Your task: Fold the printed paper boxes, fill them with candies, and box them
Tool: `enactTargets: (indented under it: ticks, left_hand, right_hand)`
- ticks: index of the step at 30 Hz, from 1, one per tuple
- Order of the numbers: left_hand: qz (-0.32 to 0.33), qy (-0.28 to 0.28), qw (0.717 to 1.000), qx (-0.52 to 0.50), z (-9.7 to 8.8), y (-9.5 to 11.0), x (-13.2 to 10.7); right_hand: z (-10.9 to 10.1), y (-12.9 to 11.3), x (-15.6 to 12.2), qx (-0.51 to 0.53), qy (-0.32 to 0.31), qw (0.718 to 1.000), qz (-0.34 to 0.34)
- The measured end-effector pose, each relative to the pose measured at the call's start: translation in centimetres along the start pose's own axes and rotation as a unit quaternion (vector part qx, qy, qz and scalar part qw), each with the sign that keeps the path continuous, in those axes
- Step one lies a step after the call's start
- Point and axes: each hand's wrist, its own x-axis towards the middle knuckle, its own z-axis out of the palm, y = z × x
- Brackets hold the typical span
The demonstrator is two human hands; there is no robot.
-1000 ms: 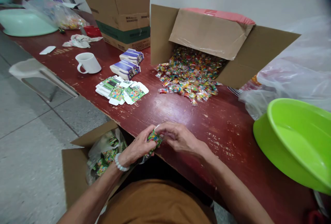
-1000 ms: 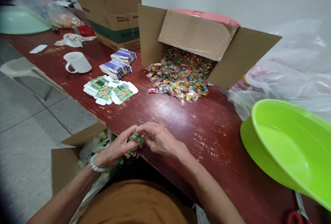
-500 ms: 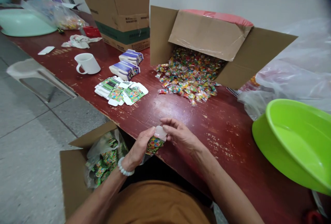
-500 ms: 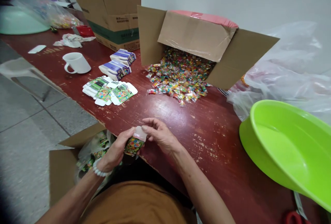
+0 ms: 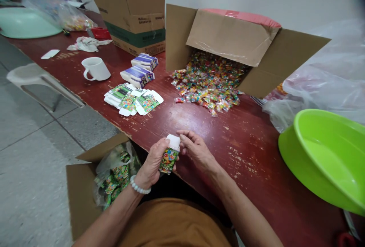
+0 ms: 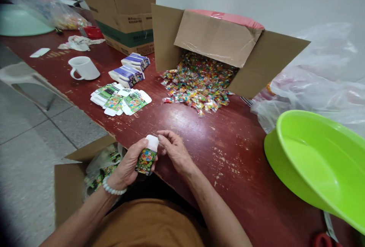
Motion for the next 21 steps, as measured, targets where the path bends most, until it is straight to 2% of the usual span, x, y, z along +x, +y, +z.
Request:
enactTargets:
  ticks: [5, 8, 10, 11, 13, 15, 17, 19, 21]
  left_hand:
    - [0.039, -0.005, 0.999, 0.0, -0.1, -0.5, 0.1]
    - [0.057, -0.005, 0.998, 0.01, 0.1, -0.9, 0.1]
    - [0.046, 0.002, 0.999, 0.0, 0.2, -0.9, 0.1]
    - [0.025, 0.001, 1.0, -0.016, 0.2, -0.7, 0.1]
    - [-0.046, -0.018, 0.997, -0.058, 0.1, -0.1, 0.0]
    - [-0.12, -0.045, 0.987, -0.093, -0.1, 0.5, 0.0]
    - [-0.148, -0.06, 0.982, -0.104, -0.3, 1.0, -0.1]
    - [-0.136, -0.055, 0.983, -0.106, -0.3, 1.1, 0.0]
    - [-0.117, -0.042, 0.987, -0.103, -0.2, 0.9, 0.0]
  right_hand:
    - [-0.1, 0.7, 0.1, 0.007, -0.045, 0.999, -0.005]
    - [0.3, 0.7, 0.1, -0.034, -0.037, 0.999, -0.019]
    - [0.4, 0.5, 0.1, -0.112, -0.013, 0.989, -0.095]
    - [0.3, 0.3, 0.0, -0.164, -0.002, 0.975, -0.151]
    - [0.1, 0.0, -0.2, -0.26, 0.0, 0.932, -0.253]
    - [-0.1, -0.1, -0.5, -0.313, -0.024, 0.902, -0.295]
    - [-0.1, 0.1, -0.7, -0.32, -0.035, 0.905, -0.279]
    - [0.0, 0.4, -0.6, -0.287, -0.019, 0.932, -0.222]
    - [0.3, 0.5, -0.3, -0.216, -0.005, 0.967, -0.137]
